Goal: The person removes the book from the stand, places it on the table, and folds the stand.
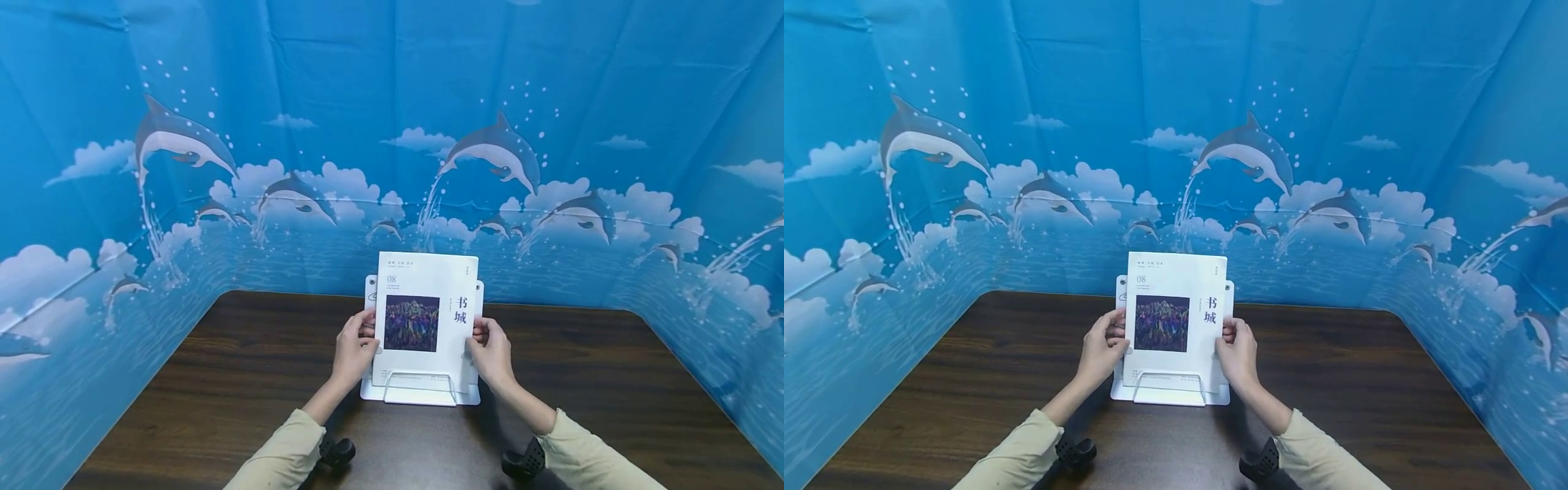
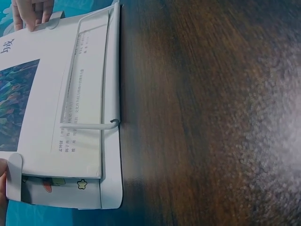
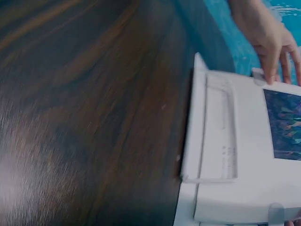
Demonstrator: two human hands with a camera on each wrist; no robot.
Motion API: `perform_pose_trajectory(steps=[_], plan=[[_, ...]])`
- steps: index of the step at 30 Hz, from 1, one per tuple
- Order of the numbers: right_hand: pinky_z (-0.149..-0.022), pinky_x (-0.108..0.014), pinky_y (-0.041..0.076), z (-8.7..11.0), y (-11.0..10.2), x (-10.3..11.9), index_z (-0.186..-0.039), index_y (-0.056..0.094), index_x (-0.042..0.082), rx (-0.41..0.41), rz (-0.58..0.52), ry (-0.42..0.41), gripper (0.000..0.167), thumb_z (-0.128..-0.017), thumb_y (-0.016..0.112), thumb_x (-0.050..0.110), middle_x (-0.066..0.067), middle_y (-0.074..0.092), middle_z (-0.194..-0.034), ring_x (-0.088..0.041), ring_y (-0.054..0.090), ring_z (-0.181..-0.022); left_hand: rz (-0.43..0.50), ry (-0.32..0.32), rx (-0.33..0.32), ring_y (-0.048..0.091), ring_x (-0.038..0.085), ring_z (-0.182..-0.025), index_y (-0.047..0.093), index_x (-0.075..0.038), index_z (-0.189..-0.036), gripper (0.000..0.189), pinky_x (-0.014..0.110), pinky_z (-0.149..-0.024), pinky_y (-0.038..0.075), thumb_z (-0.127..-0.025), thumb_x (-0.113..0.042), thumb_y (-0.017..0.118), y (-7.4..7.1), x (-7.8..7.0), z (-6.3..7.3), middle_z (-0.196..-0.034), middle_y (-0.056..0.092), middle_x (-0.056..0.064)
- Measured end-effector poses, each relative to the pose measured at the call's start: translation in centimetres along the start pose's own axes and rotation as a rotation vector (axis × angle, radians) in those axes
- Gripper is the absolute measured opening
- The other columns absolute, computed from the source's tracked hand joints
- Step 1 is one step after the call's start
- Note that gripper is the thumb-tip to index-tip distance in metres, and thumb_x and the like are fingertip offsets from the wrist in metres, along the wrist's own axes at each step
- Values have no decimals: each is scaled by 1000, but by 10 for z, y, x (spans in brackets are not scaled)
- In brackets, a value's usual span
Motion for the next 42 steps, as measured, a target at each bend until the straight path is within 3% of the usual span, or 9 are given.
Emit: perform_pose_trajectory(steps=[6, 15, 19, 28, 34, 37, 42], plan=[[-66, -22, 43, 1, 3, -5, -110, 47, -6, 16, 42, -105, 27, -83, 52, -7, -16, 50, -100, -23, 50, -84, -3, 44, 9, 56, 25, -88, 52, 1, -121, 54, 28, -73, 53, -71, 20, 60, 3, 1, 1, -101, 53, 15], [-68, -26, 46, 2, 3, -4, -113, 46, -4, 47, -5, -232, 31, -83, 54, -9, -12, 53, -96, -20, 49, -82, -7, 52, 5, 57, 25, -89, 52, -2, -124, 56, 30, -73, 53, -73, 18, 61, -1, 1, 0, -100, 53, 14], [-72, -28, 47, -1, 3, -4, -117, 47, -4, 19, -37, -248, 36, -82, 54, -10, -12, 55, -98, -19, 51, -83, 32, 40, -3, 56, 23, -86, 52, -1, -125, 58, 28, -70, 53, -72, 19, 61, -2, 1, -1, -100, 53, 14], [-62, -22, 44, -10, -1, 5, -125, 48, -2, -27, -88, -293, 46, -82, 55, -13, -16, 58, -96, -22, 53, -79, 78, 44, -27, 56, 23, -83, 50, -1, -127, 62, 27, -68, 53, -70, 21, 58, -4, -3, -10, -101, 54, 15], [-69, -33, 49, -6, -9, 34, -123, 48, -9, -26, -96, -288, 43, -81, 53, -16, -23, 57, -98, -29, 55, -83, 77, 64, -31, 55, 23, -83, 50, -3, -129, 62, 28, -69, 53, -71, 21, 58, -6, -8, -16, -102, 53, 15], [-69, -32, 49, -5, -12, 46, -122, 47, -11, -26, -88, -287, 42, -81, 52, -17, -24, 56, -98, -31, 55, -83, 82, 90, -34, 55, 23, -83, 50, -2, -128, 63, 29, -68, 54, -71, 21, 58, -8, -11, -19, -101, 53, 15], [-68, -24, 48, -14, -11, 38, -125, 47, -8, -24, -101, -307, 44, -82, 53, -14, -21, 56, -100, -28, 56, -85, 68, 120, -38, 56, 24, -83, 50, -2, -128, 62, 30, -68, 54, -71, 21, 58, -10, -15, -26, -102, 53, 16]])
Point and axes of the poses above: each hand's wrist, its own z-axis away from the middle knuckle, its own y-axis out of the palm, x = y × z, the point moved 4 cm from there along -z, towards the middle knuckle
